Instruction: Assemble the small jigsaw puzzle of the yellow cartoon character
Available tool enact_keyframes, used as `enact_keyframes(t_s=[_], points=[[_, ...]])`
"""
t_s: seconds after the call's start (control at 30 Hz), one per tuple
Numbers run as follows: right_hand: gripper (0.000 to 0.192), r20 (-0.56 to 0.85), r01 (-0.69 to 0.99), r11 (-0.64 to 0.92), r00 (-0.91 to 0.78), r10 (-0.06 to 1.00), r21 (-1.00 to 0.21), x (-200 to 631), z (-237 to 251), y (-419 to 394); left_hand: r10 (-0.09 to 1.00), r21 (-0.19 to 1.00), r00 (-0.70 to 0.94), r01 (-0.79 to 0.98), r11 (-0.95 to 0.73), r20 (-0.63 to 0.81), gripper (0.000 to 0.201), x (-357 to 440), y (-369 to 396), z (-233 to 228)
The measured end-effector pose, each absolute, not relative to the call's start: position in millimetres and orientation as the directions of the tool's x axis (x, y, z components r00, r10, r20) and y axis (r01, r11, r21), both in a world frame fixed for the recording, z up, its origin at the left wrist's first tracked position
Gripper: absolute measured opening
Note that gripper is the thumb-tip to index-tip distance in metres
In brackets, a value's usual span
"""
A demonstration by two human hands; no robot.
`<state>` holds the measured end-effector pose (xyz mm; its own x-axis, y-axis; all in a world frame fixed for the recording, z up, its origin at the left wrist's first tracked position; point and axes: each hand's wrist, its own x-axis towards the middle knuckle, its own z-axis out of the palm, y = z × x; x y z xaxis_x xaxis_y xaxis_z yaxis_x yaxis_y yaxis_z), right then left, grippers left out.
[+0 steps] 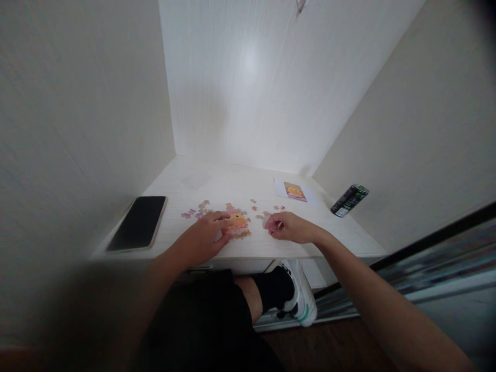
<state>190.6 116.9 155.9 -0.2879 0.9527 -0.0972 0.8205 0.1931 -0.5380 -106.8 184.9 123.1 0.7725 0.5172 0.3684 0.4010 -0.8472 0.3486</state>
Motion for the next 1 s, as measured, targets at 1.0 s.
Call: enact_keyframes(t_s=[1.0], points=[[0.028, -0.029, 0.781, 0.136, -0.194, 0.981, -0.610, 187, 147, 106, 0.512, 0.372, 0.764, 0.376, -0.848, 0.394, 0.028, -107, 186, 122]])
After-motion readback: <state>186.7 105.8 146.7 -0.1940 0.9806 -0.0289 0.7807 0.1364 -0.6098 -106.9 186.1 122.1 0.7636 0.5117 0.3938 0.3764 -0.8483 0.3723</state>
